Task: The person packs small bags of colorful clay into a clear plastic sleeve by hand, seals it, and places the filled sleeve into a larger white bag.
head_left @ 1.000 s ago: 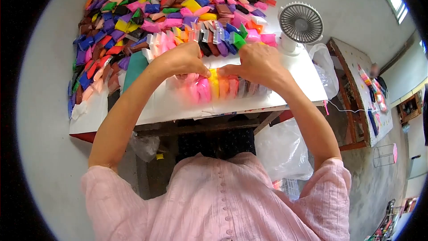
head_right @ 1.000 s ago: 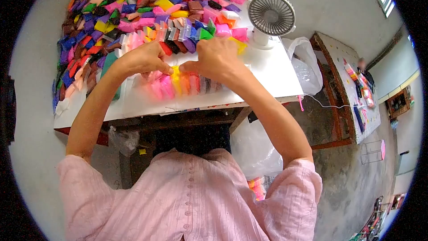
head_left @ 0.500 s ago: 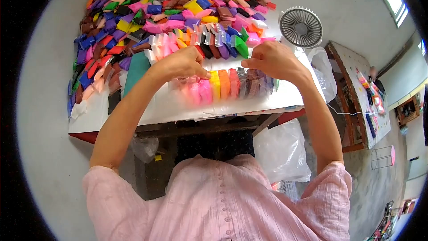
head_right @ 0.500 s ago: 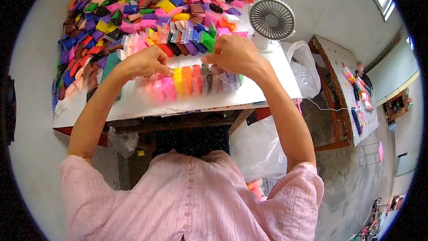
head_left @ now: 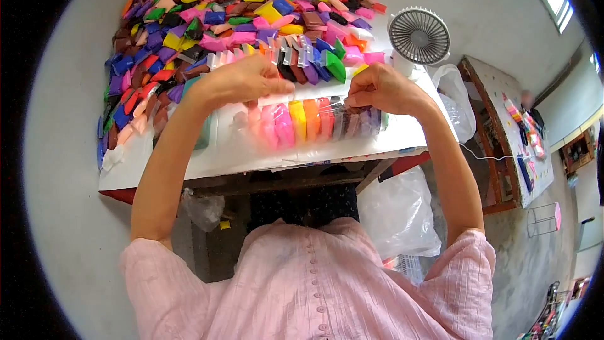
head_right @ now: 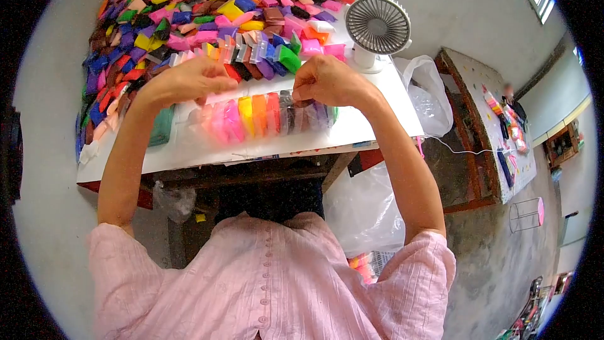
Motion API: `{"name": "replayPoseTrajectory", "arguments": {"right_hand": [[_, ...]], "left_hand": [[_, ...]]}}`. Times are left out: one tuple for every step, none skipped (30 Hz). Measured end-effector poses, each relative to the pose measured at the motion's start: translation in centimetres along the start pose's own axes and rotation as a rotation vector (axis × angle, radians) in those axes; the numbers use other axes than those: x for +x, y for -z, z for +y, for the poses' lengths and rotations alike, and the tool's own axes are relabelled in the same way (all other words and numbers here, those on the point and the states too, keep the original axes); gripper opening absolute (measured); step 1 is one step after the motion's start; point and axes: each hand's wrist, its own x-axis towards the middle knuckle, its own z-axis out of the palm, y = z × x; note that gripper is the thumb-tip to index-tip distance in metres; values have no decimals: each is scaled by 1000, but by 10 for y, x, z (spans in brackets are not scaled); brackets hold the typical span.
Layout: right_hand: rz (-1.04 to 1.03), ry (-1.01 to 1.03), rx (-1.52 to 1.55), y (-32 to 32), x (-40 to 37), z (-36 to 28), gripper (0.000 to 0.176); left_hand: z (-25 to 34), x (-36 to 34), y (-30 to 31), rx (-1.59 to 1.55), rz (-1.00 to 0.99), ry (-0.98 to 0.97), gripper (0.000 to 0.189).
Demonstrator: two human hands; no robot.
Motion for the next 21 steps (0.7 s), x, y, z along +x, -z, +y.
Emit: {"name": "replayPoseTrajectory", "arguments": {"right_hand": [[4, 13, 3, 0, 0, 2, 15], [5, 27, 6, -2, 1, 3, 14], [7, 34, 20, -2, 1, 4, 15], [9, 41, 32, -2, 2, 6, 15], [9, 46, 44, -3, 2, 7, 16], [17, 64, 34, -2, 1, 7, 17], [25, 83, 22, -2, 0, 6, 17], [36, 103, 10, -1, -1, 5, 18], [25, 109, 43, -1, -2, 7, 21], [37, 78, 29, 0, -4, 7, 22], [48, 47, 15, 0, -7, 6, 22], [58, 15, 2, 1, -11, 4, 23], [59, 5, -20, 4, -17, 0, 22], [60, -6, -43, 9, -24, -5, 21], [59, -16, -66, 12, -30, -6, 20], [64, 29, -54, 13, -34, -3, 18], [70, 75, -41, 14, -37, 1, 17], [75, 120, -29, 14, -39, 4, 15], [79, 100, 18, 13, -38, 6, 14], [85, 78, 66, 12, -38, 9, 13], [91, 56, 114, 12, -39, 11, 12]], "left_hand": [[7, -1, 3, 111, 51, -64, 32], [15, -3, 6, 220, 102, -127, 33], [34, -12, 1, 306, 171, -284, 36], [35, -10, -19, 280, 290, -401, 35], [28, -3, -46, 250, 410, -517, 35], [29, 4, -64, 215, 529, -633, 35], [40, 8, -72, 171, 376, -500, 33], [49, 12, -77, 130, 224, -368, 32], [45, 24, -87, 62, 187, -345, 30], [42, 28, -94, 84, 264, -356, 29], [40, 29, -100, 107, 342, -365, 28], [39, 29, -105, 130, 419, -373, 27], [38, 29, -107, 81, 425, -361, 26], [37, 29, -109, 32, 431, -348, 25], [36, 29, -109, -18, 437, -334, 24], [37, 29, -108, -32, 425, -319, 24], [38, 29, -106, -44, 414, -304, 24], [39, 29, -105, -58, 402, -289, 24], [39, 31, -104, -104, 376, -296, 23], [37, 33, -103, -150, 347, -303, 22], [35, 35, -103, -196, 318, -310, 22]]}}
